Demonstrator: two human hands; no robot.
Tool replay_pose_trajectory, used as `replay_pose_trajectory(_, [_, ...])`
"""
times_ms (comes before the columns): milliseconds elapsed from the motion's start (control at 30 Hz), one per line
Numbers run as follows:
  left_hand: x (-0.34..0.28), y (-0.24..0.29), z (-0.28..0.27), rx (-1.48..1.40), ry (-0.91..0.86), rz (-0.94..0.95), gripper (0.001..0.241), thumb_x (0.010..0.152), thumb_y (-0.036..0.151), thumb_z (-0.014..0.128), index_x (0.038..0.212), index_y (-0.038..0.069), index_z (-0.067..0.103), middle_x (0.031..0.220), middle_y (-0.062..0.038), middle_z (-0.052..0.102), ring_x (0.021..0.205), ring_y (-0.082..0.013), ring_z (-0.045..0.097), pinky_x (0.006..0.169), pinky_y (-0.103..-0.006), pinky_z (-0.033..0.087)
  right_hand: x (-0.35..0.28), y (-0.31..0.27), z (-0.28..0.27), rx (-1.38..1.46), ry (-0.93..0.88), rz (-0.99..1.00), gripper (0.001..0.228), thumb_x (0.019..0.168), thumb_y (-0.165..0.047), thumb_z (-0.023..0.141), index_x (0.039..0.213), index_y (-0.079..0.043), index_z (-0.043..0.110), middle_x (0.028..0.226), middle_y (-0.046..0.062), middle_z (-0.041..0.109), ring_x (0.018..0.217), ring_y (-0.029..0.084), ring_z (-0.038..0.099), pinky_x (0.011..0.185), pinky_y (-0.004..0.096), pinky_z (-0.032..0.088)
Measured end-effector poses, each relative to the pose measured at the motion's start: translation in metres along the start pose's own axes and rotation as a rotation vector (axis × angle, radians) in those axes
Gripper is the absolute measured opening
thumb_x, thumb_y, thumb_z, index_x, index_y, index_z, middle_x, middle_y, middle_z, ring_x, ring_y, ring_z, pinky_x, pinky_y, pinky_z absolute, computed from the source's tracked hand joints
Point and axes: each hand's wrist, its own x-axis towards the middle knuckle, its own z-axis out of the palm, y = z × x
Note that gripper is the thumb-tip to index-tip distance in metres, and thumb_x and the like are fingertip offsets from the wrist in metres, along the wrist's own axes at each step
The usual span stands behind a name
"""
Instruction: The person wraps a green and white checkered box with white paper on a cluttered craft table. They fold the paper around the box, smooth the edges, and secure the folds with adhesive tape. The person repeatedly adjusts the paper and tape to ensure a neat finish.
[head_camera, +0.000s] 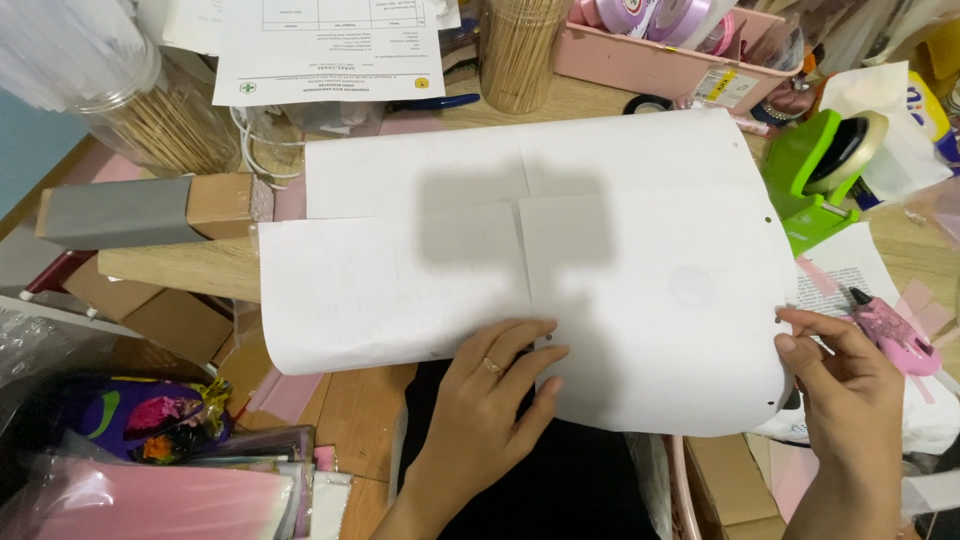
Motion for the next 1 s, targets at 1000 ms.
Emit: replay_pose_trajectory(1000, [0.026, -0.001, -0.017, 0.351, -0.172, 0.074, 0.032, 0.102, 0.022, 0.061, 0.130, 0.007, 0.059, 0.148, -0.018, 0.050, 0.135, -0.0318, 0.052, 0.117, -0.0609, 0.032, 0.037, -0.051, -0.004, -0.191, -0.022, -0.104, 0.034, 0.099, -0.015, 0.069, 0.133, -0.011, 0.064, 0.114, -0.001, 0.062, 0.097, 0.004, 0.055, 0.083, 0.013, 0.040])
